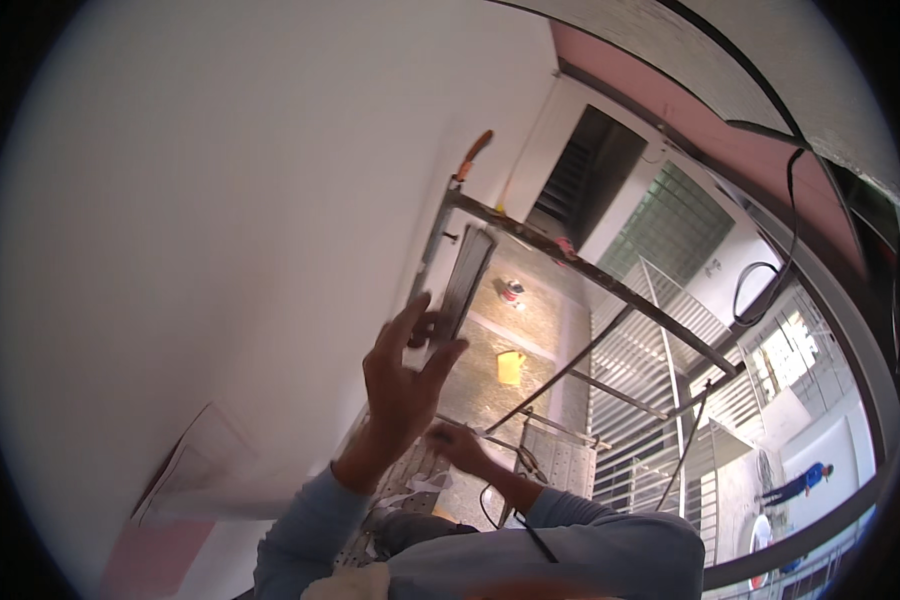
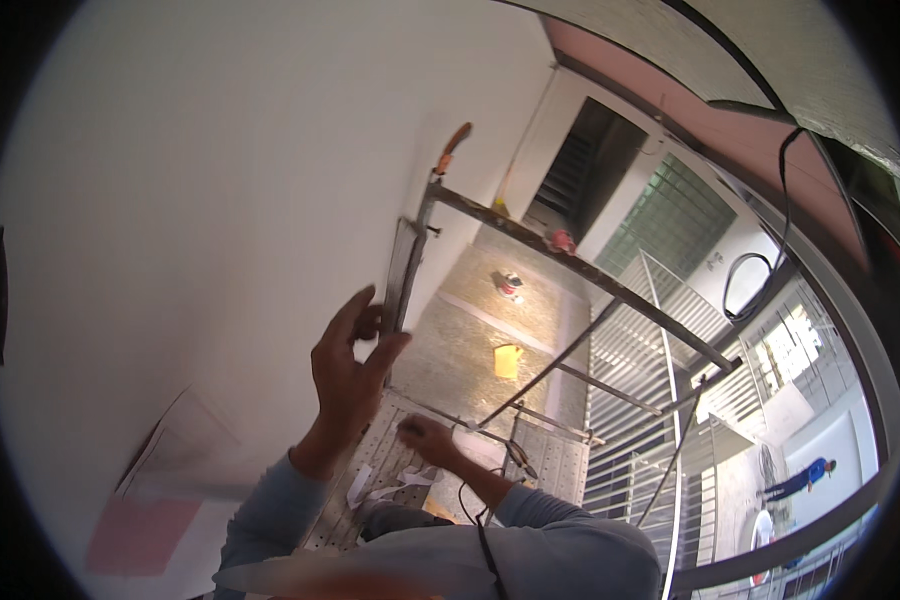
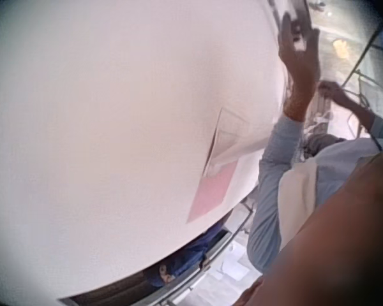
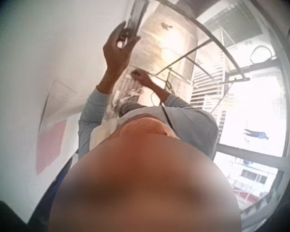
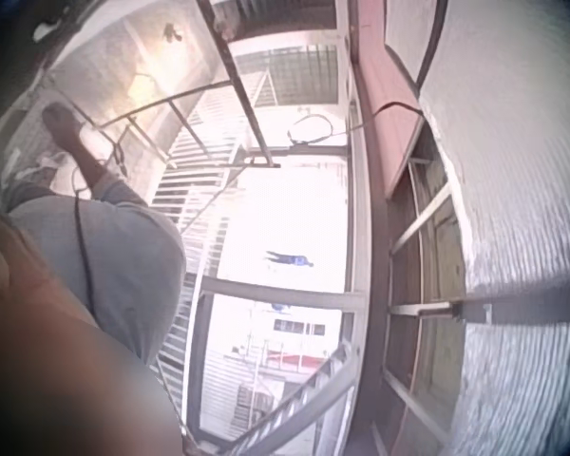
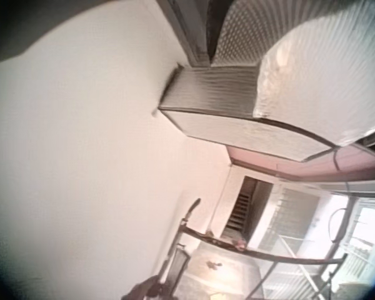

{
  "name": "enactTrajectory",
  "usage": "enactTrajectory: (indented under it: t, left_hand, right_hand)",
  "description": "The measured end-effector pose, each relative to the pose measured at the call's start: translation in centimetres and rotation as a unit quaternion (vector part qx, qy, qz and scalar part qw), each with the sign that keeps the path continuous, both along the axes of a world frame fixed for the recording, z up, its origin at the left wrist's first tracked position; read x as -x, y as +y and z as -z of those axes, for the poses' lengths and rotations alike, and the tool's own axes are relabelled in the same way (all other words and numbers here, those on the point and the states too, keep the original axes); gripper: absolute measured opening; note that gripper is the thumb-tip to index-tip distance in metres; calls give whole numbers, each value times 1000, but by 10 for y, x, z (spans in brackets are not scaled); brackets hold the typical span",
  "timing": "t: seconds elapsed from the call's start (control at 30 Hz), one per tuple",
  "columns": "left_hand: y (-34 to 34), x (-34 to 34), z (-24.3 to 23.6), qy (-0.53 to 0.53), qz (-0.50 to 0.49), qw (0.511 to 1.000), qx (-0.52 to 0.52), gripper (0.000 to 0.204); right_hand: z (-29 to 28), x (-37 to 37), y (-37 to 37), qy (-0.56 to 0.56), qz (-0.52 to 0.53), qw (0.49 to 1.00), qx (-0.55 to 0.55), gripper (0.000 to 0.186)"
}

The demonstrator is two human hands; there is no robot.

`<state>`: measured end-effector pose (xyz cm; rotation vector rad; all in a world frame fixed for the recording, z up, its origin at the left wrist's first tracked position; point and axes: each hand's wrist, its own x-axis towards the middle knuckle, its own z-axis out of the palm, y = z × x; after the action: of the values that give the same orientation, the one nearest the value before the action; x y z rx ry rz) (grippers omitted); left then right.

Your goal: The person cuts strips of reflective insulation material using a utility knife and a straightedge, then fits the strips into ceiling gaps. They repeat the process for multiple sections, aligning and trimming the material to fit the ceiling cavity.

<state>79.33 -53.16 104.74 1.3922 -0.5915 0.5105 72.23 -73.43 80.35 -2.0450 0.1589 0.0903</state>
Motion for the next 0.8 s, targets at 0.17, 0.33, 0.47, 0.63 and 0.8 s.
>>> enactTrajectory:
  t: [0.17,0.33,0.47,0.63,0.8]
  left_hand:
    - [-67,-45,-77,-110,16,993,29,47]
    - [-108,-62,-80,-181,-2,983,11,39]
    - [-126,-84,-57,-181,-24,983,-30,39]
    - [-132,-106,-52,-177,-56,981,-59,39]
    - [-102,-116,-37,-91,-131,980,-115,36]
  right_hand:
    - [-135,-36,-108,-196,186,962,-45,22]
    - [-204,-24,-162,-277,247,927,-50,18]
    - [-212,-24,-171,-247,301,920,-43,21]
    - [-238,-45,-160,-313,286,905,-38,21]
    - [-285,-66,-166,-309,339,879,132,23]
